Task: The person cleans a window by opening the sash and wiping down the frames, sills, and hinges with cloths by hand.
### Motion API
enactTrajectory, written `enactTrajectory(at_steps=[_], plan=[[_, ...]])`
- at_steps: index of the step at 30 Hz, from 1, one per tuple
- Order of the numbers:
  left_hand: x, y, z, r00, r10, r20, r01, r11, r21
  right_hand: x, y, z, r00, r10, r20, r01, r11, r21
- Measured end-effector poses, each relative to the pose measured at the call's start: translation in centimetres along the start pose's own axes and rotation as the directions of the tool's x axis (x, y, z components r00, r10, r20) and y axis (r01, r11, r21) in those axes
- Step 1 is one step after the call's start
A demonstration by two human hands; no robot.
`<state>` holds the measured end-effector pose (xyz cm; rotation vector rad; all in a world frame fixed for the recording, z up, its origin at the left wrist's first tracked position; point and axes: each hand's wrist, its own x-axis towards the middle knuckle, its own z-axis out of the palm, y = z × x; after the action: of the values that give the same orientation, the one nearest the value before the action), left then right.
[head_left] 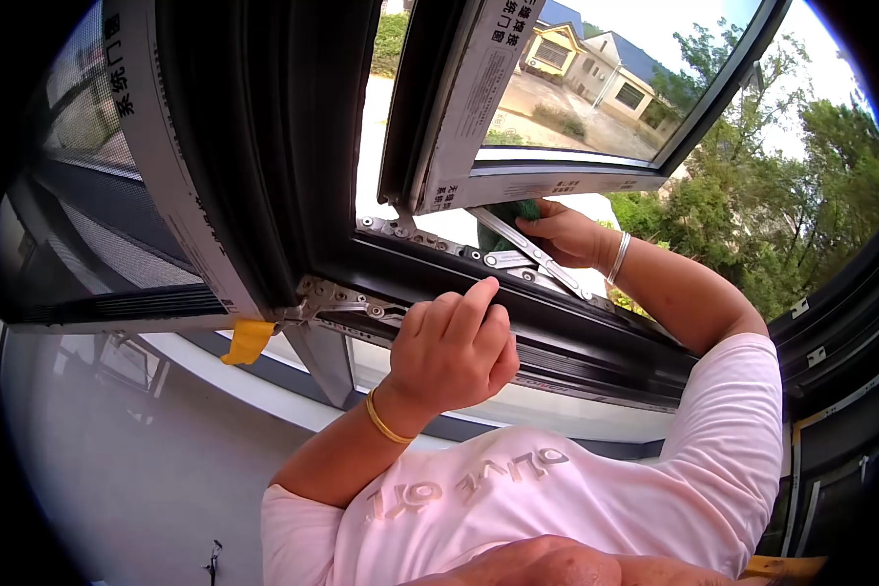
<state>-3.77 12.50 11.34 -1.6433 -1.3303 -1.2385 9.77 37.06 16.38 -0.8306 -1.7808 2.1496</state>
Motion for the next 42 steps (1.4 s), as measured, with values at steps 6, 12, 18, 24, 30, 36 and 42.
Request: enactTrajectory(at_steps=[6, 12, 18, 24, 30, 36, 42], plan=[[-0.1, -0.1, -0.4, 0.999, 0.002, 0.054, 0.0, 1.0, -0.028, -1.4, 0.5, -5.6, 0.913, -0.081, -0.401, 0.143, 0.981, 0.128], [-0.3, -0.1, -0.2, 0.997, 0.026, 0.075, -0.031, 0.998, 0.057, -1.6, 0.5, -14.8, 0.615, -0.122, -0.779, 0.391, 0.905, 0.167], [-0.2, -0.3, 0.1, 0.995, 0.031, 0.095, -0.037, 0.997, 0.064, -2.0, 0.3, -27.5, 0.384, -0.116, -0.916, 0.299, 0.954, 0.005], [0.4, -0.4, -0.4, 0.995, 0.029, 0.097, -0.036, 0.996, 0.078, -4.5, -3.6, -27.6, -0.069, -0.081, -0.994, 0.12, 0.989, -0.089], [-0.1, -0.7, -0.4, 0.989, 0.074, 0.124, -0.08, 0.996, 0.046, -3.8, -3.6, -21.4, 0.434, 0.024, -0.901, 0.32, 0.93, 0.179], [-0.2, -0.6, -0.4, 0.993, 0.076, 0.088, -0.078, 0.997, 0.01, -5.6, -3.3, -5.7, 0.758, -0.271, -0.594, 0.242, 0.962, -0.129], [-0.2, -0.6, -0.4, 0.997, 0.079, 0.028, -0.078, 0.997, -0.024, -5.5, -5.0, 7.9, 0.846, -0.461, 0.268, 0.392, 0.197, -0.899]])
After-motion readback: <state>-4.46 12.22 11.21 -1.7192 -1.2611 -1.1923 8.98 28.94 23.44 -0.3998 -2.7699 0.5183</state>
